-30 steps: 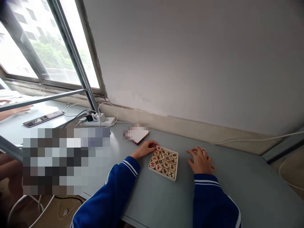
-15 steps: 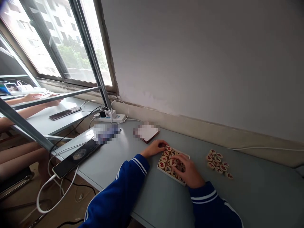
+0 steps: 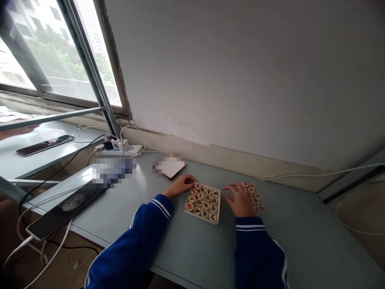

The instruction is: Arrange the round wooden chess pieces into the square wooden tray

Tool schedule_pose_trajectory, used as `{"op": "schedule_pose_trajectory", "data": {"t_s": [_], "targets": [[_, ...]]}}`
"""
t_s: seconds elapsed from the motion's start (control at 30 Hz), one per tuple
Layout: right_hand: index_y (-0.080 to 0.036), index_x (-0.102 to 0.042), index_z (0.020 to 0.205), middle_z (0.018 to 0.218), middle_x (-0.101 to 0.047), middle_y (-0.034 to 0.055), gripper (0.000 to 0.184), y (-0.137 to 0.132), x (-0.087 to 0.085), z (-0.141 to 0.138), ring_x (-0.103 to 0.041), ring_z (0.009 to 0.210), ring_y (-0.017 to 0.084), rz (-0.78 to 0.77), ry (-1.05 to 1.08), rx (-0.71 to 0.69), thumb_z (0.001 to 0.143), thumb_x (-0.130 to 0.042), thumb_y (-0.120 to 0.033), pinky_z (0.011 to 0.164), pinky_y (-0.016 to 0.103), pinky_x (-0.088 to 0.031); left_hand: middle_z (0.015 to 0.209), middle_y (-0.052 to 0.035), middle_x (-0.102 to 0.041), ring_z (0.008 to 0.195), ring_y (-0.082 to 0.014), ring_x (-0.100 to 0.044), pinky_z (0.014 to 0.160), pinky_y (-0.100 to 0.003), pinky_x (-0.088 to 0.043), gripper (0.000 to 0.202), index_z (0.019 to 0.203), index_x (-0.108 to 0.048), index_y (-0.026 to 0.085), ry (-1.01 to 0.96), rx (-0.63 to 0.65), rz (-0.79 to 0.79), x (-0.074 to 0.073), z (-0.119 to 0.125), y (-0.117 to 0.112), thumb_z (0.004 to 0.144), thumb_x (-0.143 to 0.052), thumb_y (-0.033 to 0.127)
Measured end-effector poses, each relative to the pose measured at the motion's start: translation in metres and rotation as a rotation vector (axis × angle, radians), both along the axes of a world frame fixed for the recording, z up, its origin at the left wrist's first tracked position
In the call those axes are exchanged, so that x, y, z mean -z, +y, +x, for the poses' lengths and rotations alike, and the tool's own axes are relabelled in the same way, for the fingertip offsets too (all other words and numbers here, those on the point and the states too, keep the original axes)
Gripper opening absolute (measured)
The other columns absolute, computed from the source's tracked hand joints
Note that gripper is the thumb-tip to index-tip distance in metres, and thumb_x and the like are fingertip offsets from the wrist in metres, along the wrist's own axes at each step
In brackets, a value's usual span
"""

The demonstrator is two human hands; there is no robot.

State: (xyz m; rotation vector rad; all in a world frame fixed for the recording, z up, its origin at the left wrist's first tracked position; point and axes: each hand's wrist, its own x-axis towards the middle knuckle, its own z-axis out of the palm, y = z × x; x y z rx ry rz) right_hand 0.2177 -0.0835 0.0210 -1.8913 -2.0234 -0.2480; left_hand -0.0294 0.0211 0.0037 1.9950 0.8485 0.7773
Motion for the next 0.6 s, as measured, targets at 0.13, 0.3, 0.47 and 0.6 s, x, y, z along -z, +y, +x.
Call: {"op": "schedule_pose_trajectory", "data": {"t_s": [0.13,0.3,0.47,0.6], "targets": [[-0.030,-0.049,0.116,0.115,-0.050,0.0034,0.037,0.017,-0.009,-0.060,-0.044,0.104,0.021,-0.044,0.123,-0.308,0.080,-0.044,-0.025,0.083,0.035,-0.038,0.073,-0.0032,-0.062,0.066,-0.0110,-0.054,0.059,-0.020,-0.041,0.023,0.084,-0.061,0.011,-0.007,0.002,0.008,0.003,0.000,0.001,0.072,-0.056,0.030],[-0.028,-0.057,0.100,0.103,-0.057,0.0016,0.022,0.027,-0.007,-0.087,-0.048,0.097,0.019,-0.031,0.181,-0.336,0.082,-0.045,-0.022,0.081,0.036,-0.035,0.072,-0.0023,-0.061,0.066,-0.0109,-0.053,0.059,-0.020,-0.040,0.020,0.081,-0.060,0.012,-0.025,0.007,0.033,0.006,-0.001,0.002,0.073,-0.055,0.030],[-0.022,-0.057,0.091,0.095,-0.056,0.0039,0.015,0.025,-0.006,-0.080,-0.050,0.093,0.018,-0.044,0.298,-0.320,0.082,-0.046,-0.026,0.080,0.032,-0.038,0.069,-0.0017,-0.059,0.066,-0.0112,-0.052,0.058,-0.020,-0.040,0.017,0.080,-0.060,0.012,-0.005,0.007,0.007,0.001,-0.001,0.002,0.071,-0.056,0.027],[-0.021,-0.057,0.093,0.094,-0.053,0.0050,0.017,0.028,-0.005,-0.076,-0.050,0.092,0.017,-0.056,0.339,-0.321,0.080,-0.049,-0.029,0.080,0.031,-0.040,0.069,-0.0019,-0.059,0.066,-0.0117,-0.052,0.059,-0.020,-0.041,0.017,0.080,-0.060,0.012,-0.008,0.011,-0.002,-0.001,-0.001,0.001,0.072,-0.055,0.027]]}}
